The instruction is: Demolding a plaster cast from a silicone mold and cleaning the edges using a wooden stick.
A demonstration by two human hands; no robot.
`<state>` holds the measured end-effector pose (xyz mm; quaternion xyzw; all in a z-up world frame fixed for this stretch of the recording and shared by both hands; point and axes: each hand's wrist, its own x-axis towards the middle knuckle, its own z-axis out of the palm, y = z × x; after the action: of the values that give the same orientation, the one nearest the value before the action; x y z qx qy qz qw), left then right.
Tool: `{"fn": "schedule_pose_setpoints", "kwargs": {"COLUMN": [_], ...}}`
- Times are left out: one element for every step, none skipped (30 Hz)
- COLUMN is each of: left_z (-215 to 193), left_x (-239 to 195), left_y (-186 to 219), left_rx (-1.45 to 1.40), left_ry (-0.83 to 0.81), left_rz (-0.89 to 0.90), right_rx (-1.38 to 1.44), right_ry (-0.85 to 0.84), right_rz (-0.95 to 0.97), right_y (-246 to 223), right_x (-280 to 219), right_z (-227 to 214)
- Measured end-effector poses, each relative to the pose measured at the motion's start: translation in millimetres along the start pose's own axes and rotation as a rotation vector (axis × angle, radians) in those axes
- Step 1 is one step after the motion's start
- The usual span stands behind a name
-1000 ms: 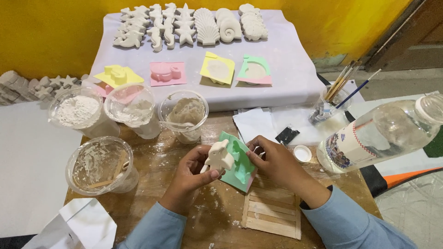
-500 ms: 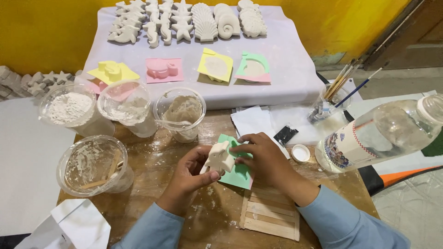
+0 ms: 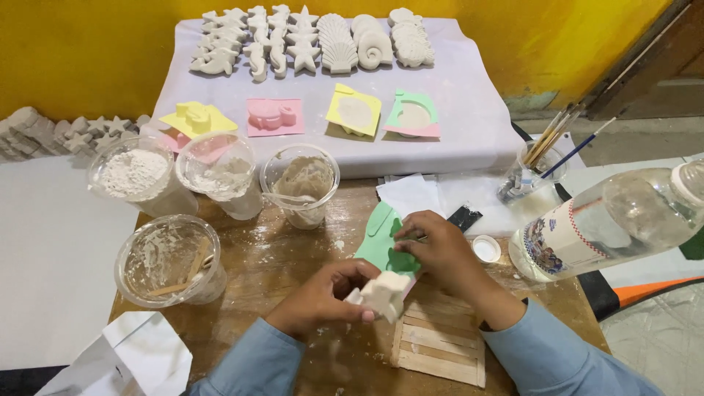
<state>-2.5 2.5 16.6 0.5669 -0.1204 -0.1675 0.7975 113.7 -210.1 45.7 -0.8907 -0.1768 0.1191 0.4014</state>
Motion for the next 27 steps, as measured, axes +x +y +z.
{"fn": "schedule_pose_setpoints", "kwargs": {"left_z": [-0.3, -0.6, -3.1, -1.7, -0.4, 0.3, -0.7, -2.5, -3.6, -4.1, -5.0, -6.1, -7.5, -9.3, -10.4, -12.7, -14.5, -16.3, -19.4, -22.5, -24.9, -27.5, -29.0, -30.2, -31.7, -32.7, -33.0], "left_x": [-0.6, -1.3, -2.4, -2.2, -1.6, -0.6, 0.7, 2.2, 3.8, 5.6, 5.9, 6.2, 6.1, 5.6, 4.6, 3.7, 4.1, 5.0, 5.1, 5.3, 6.3, 6.6, 5.8, 5.3, 5.7, 6.2, 8.1], "left_y": [-6.5, -12.5, -17.1, -14.5, -11.7, -9.1, -8.8, -8.8, -9.7, -10.3, -11.5, -12.9, -16.0, -19.2, -24.3, -29.0, -33.2, -37.4, -41.4, -45.6, -50.3, -50.2, -50.6, -51.1, -55.0, -59.1, -63.6], "left_rx": [0.004, -0.037, -0.074, -0.065, -0.040, -0.015, -0.009, 0.003, 0.013, 0.017, 0.009, 0.001, 0.007, -0.020, -0.050, -0.049, -0.049, -0.049, -0.047, -0.027, -0.008, -0.007, -0.015, -0.023, -0.024, -0.024, -0.025], "left_ry": [-0.001, -0.057, -0.108, -0.104, -0.159, -0.214, -0.213, -0.244, -0.274, -0.270, -0.288, -0.307, -0.299, -0.306, -0.310, -0.298, -0.321, -0.345, -0.337, -0.364, -0.393, -0.387, -0.402, -0.417, -0.414, -0.415, -0.422], "left_rz": [0.003, -0.056, -0.111, -0.104, -0.118, -0.133, -0.130, -0.092, -0.053, -0.049, -0.040, -0.030, -0.029, -0.078, -0.124, -0.118, -0.146, -0.174, -0.172, -0.157, -0.141, -0.139, -0.143, -0.147, -0.150, -0.131, -0.112], "right_rx": [0.000, 0.138, 0.279, 0.281, 0.315, 0.350, 0.352, 0.402, 0.451, 0.451, 0.512, 0.572, 0.577, 0.509, 0.438, 0.441, 0.303, 0.165, 0.168, 0.095, 0.020, 0.022, -0.088, -0.200, -0.196, -0.274, -0.355], "right_ry": [0.004, 0.070, 0.134, 0.134, 0.195, 0.256, 0.257, 0.274, 0.288, 0.285, 0.248, 0.210, 0.204, 0.234, 0.259, 0.248, 0.261, 0.275, 0.270, 0.278, 0.287, 0.283, 0.313, 0.338, 0.337, 0.203, 0.069], "right_rz": [-0.004, 0.068, 0.133, 0.121, 0.074, 0.028, 0.021, -0.021, -0.064, -0.070, -0.126, -0.181, -0.187, -0.234, -0.282, -0.290, -0.343, -0.396, -0.402, -0.489, -0.574, -0.579, -0.793, -1.008, -1.007, -1.068, -1.123], "right_y": [-6.9, -14.3, -23.5, -31.4, -38.9, -46.4, -64.6, -82.6, -100.5, -111.1, -121.2, -131.5, -139.6, -148.1, -156.9, -158.2, -159.6, -161.2, -165.9, -170.5, -174.1, -171.4, -168.2, -164.9, -159.3, -153.3, -145.9], "right_x": [0.5, 0.8, 3.6, 8.9, 14.5, 20.6, 29.3, 38.6, 47.9, 68.9, 89.8, 110.8, 130.7, 150.4, 169.8, 187.9, 206.3, 224.7, 233.6, 242.4, 251.0, 261.4, 271.0, 280.5, 282.7, 284.7, 286.3], "right_z": [-9.5, -19.1, -27.6, -40.7, -53.9, -67.0, -74.1, -80.8, -87.6, -84.6, -79.8, -74.6, -63.5, -51.7, -38.3, -24.1, -11.0, 2.0, 11.9, 21.8, 30.9, 38.4, 47.0, 55.4, 61.0, 66.4, 69.6]}}
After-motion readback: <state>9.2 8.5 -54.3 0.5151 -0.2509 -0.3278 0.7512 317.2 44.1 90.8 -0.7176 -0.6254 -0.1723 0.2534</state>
